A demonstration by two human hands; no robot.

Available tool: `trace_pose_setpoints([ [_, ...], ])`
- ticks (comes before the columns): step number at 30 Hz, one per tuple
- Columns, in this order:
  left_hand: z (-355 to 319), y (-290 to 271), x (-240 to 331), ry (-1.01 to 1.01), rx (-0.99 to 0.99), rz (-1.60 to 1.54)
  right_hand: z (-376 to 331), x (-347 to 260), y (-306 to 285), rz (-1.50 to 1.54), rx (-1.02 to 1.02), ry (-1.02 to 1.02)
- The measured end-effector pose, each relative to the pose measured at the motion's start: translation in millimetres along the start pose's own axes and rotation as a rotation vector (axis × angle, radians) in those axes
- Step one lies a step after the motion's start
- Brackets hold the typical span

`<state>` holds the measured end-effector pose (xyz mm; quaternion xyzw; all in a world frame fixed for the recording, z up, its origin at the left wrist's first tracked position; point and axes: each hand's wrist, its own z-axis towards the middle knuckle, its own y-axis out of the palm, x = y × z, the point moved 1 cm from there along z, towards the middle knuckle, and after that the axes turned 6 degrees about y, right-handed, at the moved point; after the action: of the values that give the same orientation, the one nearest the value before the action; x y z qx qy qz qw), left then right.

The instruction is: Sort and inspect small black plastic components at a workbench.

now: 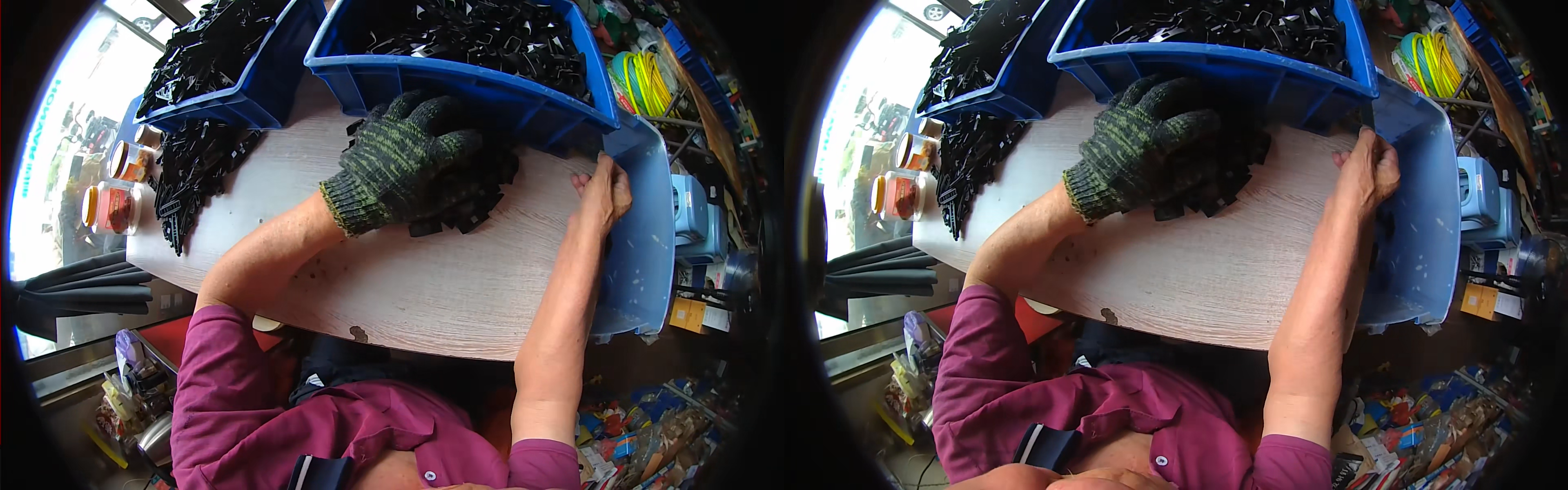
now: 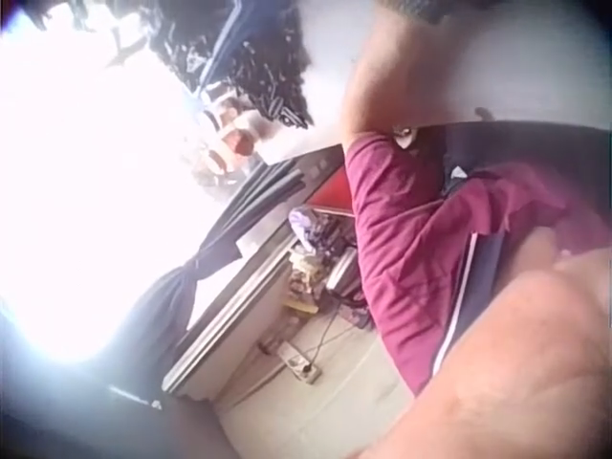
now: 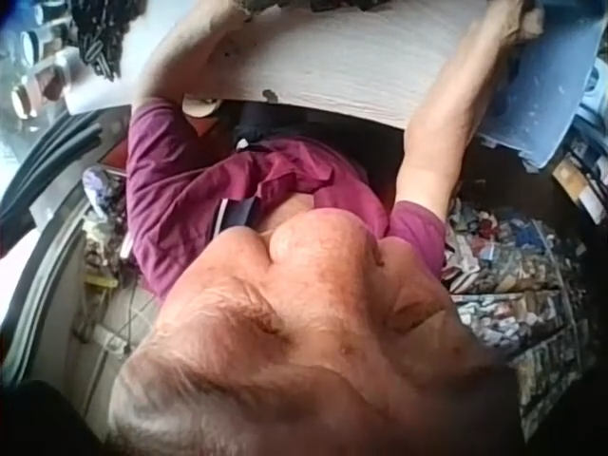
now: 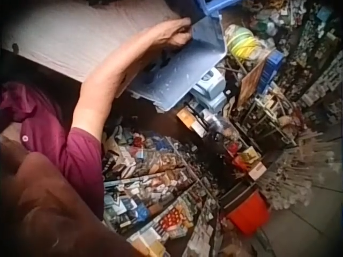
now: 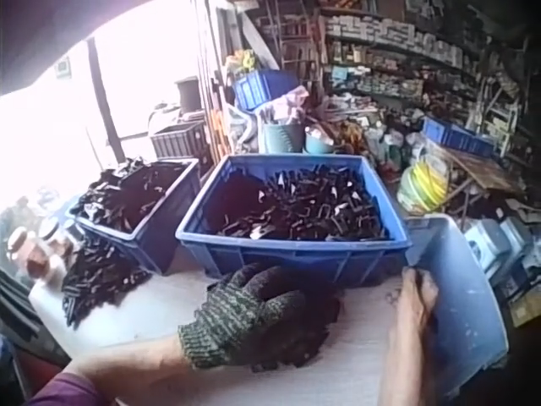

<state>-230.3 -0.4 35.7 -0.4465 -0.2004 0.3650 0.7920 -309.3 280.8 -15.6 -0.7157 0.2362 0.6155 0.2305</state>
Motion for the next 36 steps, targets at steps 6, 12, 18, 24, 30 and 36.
trace_pose_setpoints([
  [6, -6.9, -16.8, -12.4, -0.069, 0.084, -0.195, -0.5, 3.5, 0.8, -0.006, -0.017, -0.004],
  [12, -49.7, -43.1, -9.2, -0.116, 0.138, -0.33, -1.4, 1.0, -0.3, -0.018, -0.007, 0.003],
  [18, -96.5, -56.6, 15.8, -0.235, -0.137, -0.179, -0.9, 2.8, -0.8, 0.009, -0.011, -0.015],
  [24, -79.3, -31.3, 31.1, -0.248, -0.105, -0.152, -1.1, 1.5, 1.4, -0.006, -0.011, -0.026],
  [30, -62.3, -11.4, 34.1, -0.171, -0.033, -0.155, -1.9, 2.0, 0.5, -0.014, -0.014, -0.026],
  [36, -62.7, -34.1, 28.2, -0.087, 0.069, -0.193, 0.4, 2.7, -1.6, -0.018, -0.005, -0.022],
])
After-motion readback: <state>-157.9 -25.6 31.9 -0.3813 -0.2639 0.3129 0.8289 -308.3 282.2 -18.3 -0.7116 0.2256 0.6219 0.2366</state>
